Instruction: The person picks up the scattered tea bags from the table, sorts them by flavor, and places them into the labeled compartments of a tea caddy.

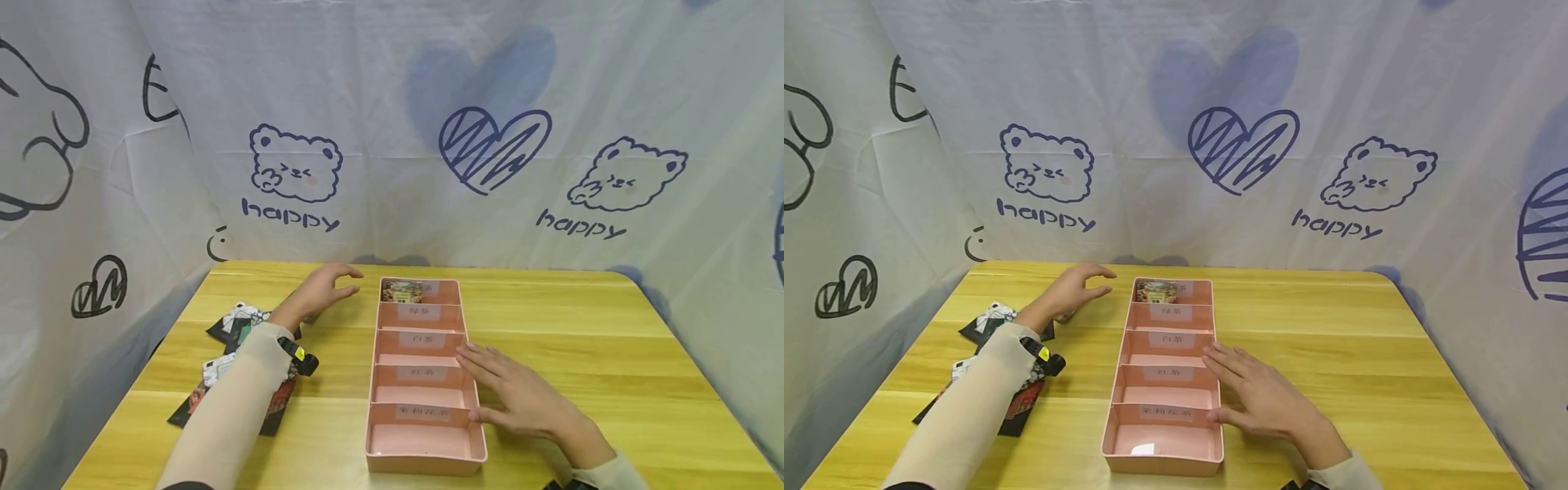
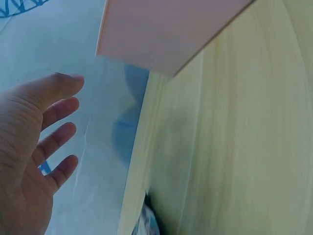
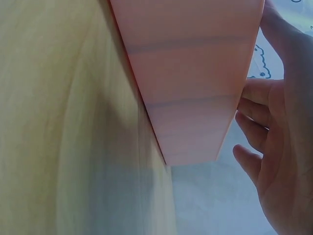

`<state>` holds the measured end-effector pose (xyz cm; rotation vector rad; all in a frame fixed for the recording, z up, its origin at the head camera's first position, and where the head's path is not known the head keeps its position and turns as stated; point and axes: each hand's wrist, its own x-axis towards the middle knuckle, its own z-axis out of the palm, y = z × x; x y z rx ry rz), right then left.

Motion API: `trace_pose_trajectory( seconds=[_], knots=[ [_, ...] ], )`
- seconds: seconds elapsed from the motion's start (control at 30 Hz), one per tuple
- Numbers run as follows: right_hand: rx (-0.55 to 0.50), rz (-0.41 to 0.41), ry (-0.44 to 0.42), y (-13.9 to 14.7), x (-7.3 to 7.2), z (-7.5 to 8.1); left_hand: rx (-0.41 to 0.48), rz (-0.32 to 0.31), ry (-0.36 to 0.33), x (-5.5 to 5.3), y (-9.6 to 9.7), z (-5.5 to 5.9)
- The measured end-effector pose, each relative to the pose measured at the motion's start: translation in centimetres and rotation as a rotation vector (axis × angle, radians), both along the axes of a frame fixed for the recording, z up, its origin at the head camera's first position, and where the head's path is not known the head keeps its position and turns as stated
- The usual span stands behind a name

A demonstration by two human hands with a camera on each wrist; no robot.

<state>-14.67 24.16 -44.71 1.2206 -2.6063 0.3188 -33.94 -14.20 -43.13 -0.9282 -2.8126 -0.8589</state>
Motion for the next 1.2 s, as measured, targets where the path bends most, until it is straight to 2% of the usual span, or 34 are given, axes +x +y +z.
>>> trace_pose_trajectory(
  seconds=[0.23, 0.43, 0.67, 0.83, 1.07, 1.2],
  knots=[
    [-0.001, 0.008, 0.013, 0.1, 0.0, -0.1, -0.024, 0.037, -0.046, -0.2, -2.4, -0.5],
    [-0.017, 0.015, 0.008, 0.1, -0.1, -0.2, -0.064, 0.043, -0.085, -0.1, -4.1, -0.9],
    [-0.025, 0.019, 0.007, 0.2, 0.0, -0.4, -0.119, 0.058, -0.182, -0.1, -5.8, -2.0],
    [-0.032, 0.018, 0.013, 0.2, 0.0, -0.6, -0.145, 0.044, -0.216, -0.4, -6.5, -2.4],
    [-0.02, 0.008, 0.012, 0.2, 0.1, -0.5, -0.149, 0.015, -0.299, -0.8, -6.8, -2.7],
    [-0.014, -0.003, 0.006, 0.2, 0.1, -0.5, -0.172, 0.02, -0.339, -1.2, -6.7, -2.7]
  ],
)
